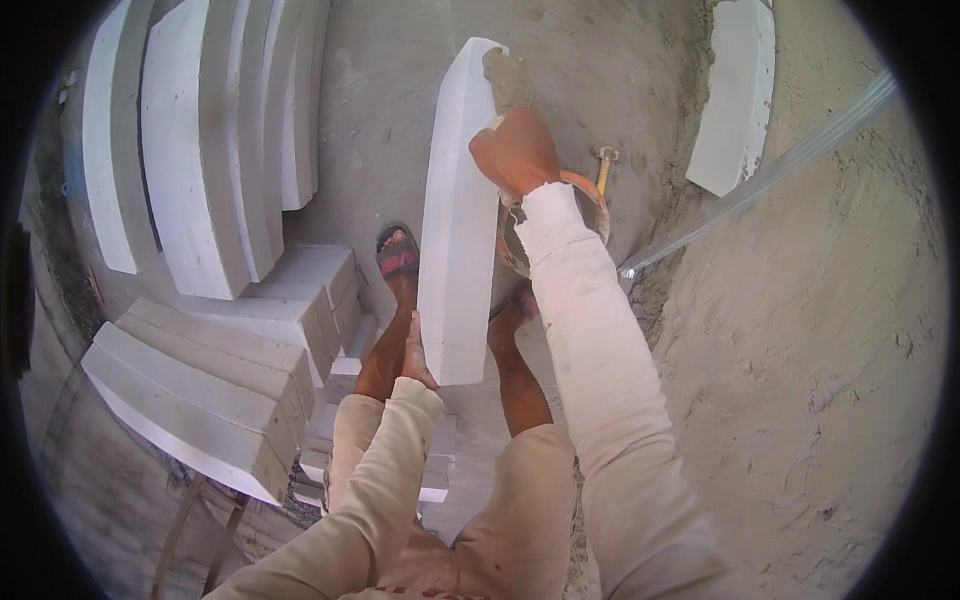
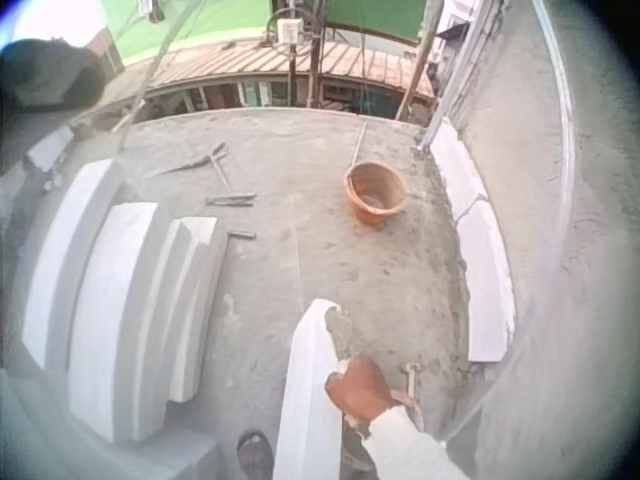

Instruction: The person scoops cement from a bucket and applies it to a white tile using a trowel. They then place the tile against a wall, align it with a metal guide, and tap it into place with a hammer. The person repeats this process for additional tiles.

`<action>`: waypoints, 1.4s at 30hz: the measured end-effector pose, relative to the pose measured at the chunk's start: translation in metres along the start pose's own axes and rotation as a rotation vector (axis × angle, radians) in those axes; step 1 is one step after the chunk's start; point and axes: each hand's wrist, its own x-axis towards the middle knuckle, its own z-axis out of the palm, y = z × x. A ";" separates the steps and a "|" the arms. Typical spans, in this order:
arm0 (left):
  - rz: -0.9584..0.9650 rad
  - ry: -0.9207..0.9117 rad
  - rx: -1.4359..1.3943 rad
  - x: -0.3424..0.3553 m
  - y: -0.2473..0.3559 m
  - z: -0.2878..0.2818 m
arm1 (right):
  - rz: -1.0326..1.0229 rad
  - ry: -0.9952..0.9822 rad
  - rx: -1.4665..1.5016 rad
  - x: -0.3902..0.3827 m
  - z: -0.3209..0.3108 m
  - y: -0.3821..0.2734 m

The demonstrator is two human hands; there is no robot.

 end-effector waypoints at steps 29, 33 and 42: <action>-0.108 0.042 0.125 0.038 0.012 -0.059 | 0.450 -0.174 0.403 -0.093 0.108 0.342; 0.025 0.069 0.139 0.034 -0.001 -0.076 | 0.345 -0.279 0.685 -0.164 0.057 0.247; 0.105 0.046 0.039 -0.001 -0.048 0.028 | 0.035 -0.046 0.236 -0.249 0.047 0.078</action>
